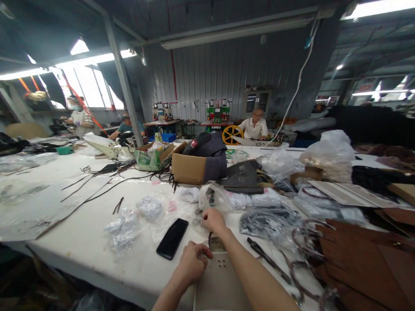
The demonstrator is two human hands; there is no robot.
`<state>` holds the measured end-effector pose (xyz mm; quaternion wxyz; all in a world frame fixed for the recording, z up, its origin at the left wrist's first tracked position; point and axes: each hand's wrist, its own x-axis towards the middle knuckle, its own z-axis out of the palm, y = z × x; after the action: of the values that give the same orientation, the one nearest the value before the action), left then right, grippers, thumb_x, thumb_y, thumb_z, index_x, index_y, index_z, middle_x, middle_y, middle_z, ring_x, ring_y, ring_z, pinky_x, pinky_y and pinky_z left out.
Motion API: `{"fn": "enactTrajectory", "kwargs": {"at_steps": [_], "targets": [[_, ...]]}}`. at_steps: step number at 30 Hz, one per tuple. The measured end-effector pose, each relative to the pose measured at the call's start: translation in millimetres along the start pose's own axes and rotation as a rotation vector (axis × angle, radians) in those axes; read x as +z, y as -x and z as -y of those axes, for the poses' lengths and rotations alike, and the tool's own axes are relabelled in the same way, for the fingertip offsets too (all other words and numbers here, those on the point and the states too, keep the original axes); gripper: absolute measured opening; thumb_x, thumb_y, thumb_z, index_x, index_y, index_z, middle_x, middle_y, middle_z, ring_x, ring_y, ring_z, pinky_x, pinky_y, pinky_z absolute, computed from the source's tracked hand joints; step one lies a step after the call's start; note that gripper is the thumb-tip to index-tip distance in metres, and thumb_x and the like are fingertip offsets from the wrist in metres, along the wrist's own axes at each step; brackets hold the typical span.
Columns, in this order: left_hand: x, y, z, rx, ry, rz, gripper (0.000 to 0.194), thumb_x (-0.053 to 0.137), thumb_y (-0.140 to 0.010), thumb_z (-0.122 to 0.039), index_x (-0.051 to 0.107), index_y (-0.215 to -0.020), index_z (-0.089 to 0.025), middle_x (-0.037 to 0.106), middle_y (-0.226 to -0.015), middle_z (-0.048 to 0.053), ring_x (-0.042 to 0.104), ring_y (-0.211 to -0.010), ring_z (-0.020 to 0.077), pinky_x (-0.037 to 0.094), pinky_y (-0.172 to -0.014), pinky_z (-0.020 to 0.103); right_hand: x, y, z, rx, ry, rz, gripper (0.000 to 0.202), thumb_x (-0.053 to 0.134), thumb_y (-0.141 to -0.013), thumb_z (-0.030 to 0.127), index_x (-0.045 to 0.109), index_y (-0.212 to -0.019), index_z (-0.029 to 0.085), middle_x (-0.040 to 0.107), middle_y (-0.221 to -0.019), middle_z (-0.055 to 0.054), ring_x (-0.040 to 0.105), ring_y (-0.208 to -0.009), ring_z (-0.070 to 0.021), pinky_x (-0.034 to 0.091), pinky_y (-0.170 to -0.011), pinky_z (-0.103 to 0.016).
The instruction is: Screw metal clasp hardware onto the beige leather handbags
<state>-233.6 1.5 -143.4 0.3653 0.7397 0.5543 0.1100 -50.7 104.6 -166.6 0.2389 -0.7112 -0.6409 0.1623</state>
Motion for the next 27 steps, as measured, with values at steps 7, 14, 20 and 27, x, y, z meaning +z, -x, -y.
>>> {"fn": "enactTrajectory", "kwargs": {"at_steps": [7,14,20,27], "targets": [[-2.3,4,-8,-0.07,0.035,0.006,0.044,0.059,-0.084,-0.007,0.087,-0.103,-0.036,0.068,-0.132,0.006,0.062,-0.133,0.0286,0.052,-0.116,0.04,-19,6,7,0.02,-0.176,-0.073,0.011,0.08,-0.071,0.013,0.085,-0.078,0.02,0.083,-0.077,-0.003,0.075,-0.077,-0.0205,0.049,-0.071,-0.026],[3.8,14,-11,-0.027,0.021,-0.059,0.021,0.072,-0.087,-0.027,0.084,-0.103,-0.034,0.069,-0.131,0.008,0.061,-0.131,0.0335,0.049,-0.115,0.049,-92,59,-1,0.017,-0.27,-0.157,0.027,0.068,-0.09,0.037,0.085,-0.098,0.018,0.083,-0.086,-0.007,0.073,-0.08,-0.022,0.052,-0.076,-0.031],[19.5,10,-7,0.008,-0.022,-0.146,0.019,0.075,-0.086,-0.022,0.08,-0.102,-0.029,0.066,-0.126,0.01,0.058,-0.128,0.034,0.046,-0.111,0.048,-106,152,-10,-0.051,-0.228,0.258,0.02,0.067,-0.085,0.028,0.085,-0.089,0.02,0.081,-0.082,-0.004,0.067,-0.072,-0.0193,0.047,-0.069,-0.028],[32.6,12,-12,0.065,-0.041,-0.173,0.019,0.064,-0.092,-0.011,0.071,-0.106,-0.021,0.063,-0.134,0.013,0.059,-0.13,0.0302,0.046,-0.109,0.041,-75,170,-11,0.039,-0.162,0.176,0.02,0.067,-0.086,0.024,0.087,-0.088,0.023,0.084,-0.087,-0.004,0.073,-0.083,-0.024,0.048,-0.078,-0.031]]}}
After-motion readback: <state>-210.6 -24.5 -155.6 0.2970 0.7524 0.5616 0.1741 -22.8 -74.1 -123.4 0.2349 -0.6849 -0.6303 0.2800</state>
